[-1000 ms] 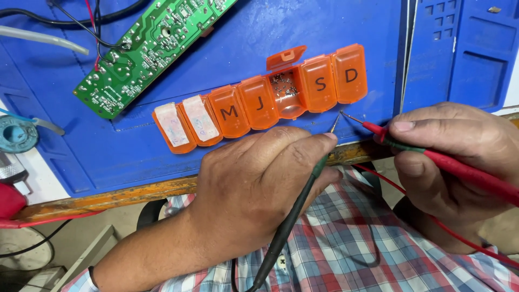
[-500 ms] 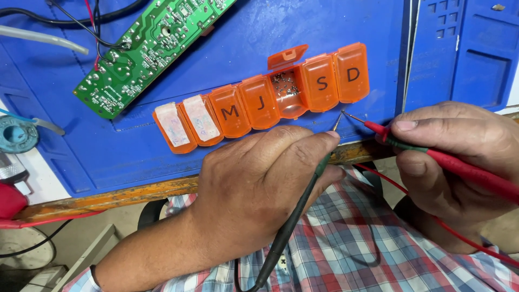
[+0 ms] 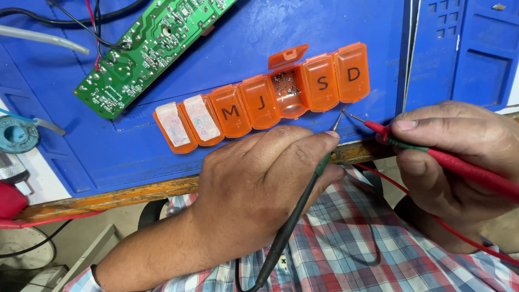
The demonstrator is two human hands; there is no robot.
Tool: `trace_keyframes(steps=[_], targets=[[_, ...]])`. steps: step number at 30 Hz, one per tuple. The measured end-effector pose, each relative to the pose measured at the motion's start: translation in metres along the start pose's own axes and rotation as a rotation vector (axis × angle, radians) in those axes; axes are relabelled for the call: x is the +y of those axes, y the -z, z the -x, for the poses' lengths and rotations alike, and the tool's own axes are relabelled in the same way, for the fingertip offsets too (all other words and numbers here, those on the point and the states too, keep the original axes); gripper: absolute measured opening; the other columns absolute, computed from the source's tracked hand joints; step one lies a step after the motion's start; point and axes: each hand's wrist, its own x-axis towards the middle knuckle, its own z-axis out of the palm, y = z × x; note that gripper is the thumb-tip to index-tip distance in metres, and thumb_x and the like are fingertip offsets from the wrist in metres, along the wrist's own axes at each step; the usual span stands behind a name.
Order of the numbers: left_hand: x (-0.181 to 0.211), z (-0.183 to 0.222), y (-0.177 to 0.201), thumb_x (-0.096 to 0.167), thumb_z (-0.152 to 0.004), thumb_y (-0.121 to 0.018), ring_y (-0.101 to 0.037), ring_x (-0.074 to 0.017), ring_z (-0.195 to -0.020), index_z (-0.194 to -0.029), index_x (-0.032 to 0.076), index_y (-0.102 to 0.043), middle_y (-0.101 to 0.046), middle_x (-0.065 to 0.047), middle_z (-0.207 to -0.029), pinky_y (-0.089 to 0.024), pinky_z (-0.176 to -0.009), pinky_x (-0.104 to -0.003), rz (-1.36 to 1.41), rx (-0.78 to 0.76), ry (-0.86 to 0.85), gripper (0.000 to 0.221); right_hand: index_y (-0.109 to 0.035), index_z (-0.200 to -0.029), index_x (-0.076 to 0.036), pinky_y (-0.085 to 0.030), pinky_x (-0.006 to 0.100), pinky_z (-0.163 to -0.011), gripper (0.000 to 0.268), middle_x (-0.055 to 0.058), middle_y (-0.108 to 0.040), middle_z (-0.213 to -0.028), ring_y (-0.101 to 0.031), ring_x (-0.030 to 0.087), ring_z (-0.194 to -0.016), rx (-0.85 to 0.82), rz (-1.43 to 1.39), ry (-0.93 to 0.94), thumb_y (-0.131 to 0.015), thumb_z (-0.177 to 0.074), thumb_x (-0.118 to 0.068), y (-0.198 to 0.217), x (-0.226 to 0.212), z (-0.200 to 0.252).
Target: Testing small electronic components on a circuit board using a multimeter and tweezers.
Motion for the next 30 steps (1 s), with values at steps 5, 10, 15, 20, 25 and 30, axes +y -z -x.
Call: trace_keyframes(steps=[5, 10, 15, 20, 25, 30], targets=[[0.0, 0.0, 0.0, 0.031, -0.117, -0.096, -0.082, -0.0285, -0.098, -0.137, 0.009, -0.077, -0.084, -0.007, -0.124, -0.06, -0.078, -0.043, 0.0, 0.003, -0.004, 0.035, -0.073, -0.132, 0.016, -0.071, 0.042, -0.095, 0.033, 0.031, -0.081, -0.125, -0.087, 0.042, -0.113, -0.038, 0.028, -0.026, -0.067, -0.109, -0.008, 0.008, -0.007, -0.003], [0.0, 0.0, 0.0, 0.031, -0.118, -0.097, -0.081, -0.028, -0.098, -0.137, 0.009, -0.077, -0.082, -0.007, -0.123, -0.061, -0.079, -0.042, -0.008, 0.008, -0.01, 0.035, -0.073, -0.134, 0.013, -0.071, 0.04, -0.098, 0.032, 0.028, -0.081, -0.127, -0.088, 0.038, -0.117, -0.093, 0.062, -0.025, -0.066, -0.111, -0.009, 0.013, -0.008, -0.007], [0.0, 0.0, 0.0, 0.033, -0.116, -0.097, -0.081, -0.0282, -0.097, -0.137, 0.01, -0.078, -0.083, -0.006, -0.122, -0.06, -0.078, -0.043, -0.014, 0.008, -0.004, 0.036, -0.072, -0.132, 0.014, -0.07, 0.043, -0.097, 0.03, 0.03, -0.081, -0.126, -0.087, 0.041, -0.115, -0.064, 0.039, -0.026, -0.065, -0.112, -0.007, 0.007, -0.007, -0.005], [0.0, -0.001, 0.001, 0.032, -0.118, -0.096, -0.082, -0.0269, -0.1, -0.135, 0.009, -0.079, -0.083, -0.006, -0.12, -0.061, -0.079, -0.04, -0.018, 0.025, -0.024, 0.033, -0.074, -0.126, 0.016, -0.07, 0.045, -0.094, 0.028, 0.031, -0.081, -0.123, -0.088, 0.045, -0.114, -0.003, 0.038, -0.019, -0.065, -0.113, -0.007, 0.001, -0.01, -0.004], [-0.001, 0.0, 0.001, 0.032, -0.117, -0.096, -0.084, -0.0274, -0.104, -0.134, 0.008, -0.079, -0.085, -0.008, -0.123, -0.062, -0.083, -0.041, -0.008, 0.046, -0.037, 0.034, -0.072, -0.131, 0.016, -0.071, 0.045, -0.101, 0.031, 0.032, -0.079, -0.128, -0.087, 0.045, -0.12, -0.032, 0.049, -0.021, -0.064, -0.114, -0.008, 0.005, -0.005, -0.001], [0.0, 0.0, 0.0, 0.035, -0.116, -0.097, -0.083, -0.0257, -0.103, -0.134, 0.011, -0.08, -0.085, -0.006, -0.122, -0.063, -0.083, -0.04, -0.034, 0.048, -0.027, 0.035, -0.071, -0.126, 0.024, -0.069, 0.047, -0.096, 0.032, 0.039, -0.077, -0.12, -0.084, 0.048, -0.112, 0.138, -0.013, -0.027, -0.066, -0.113, -0.006, -0.016, -0.015, -0.004]])
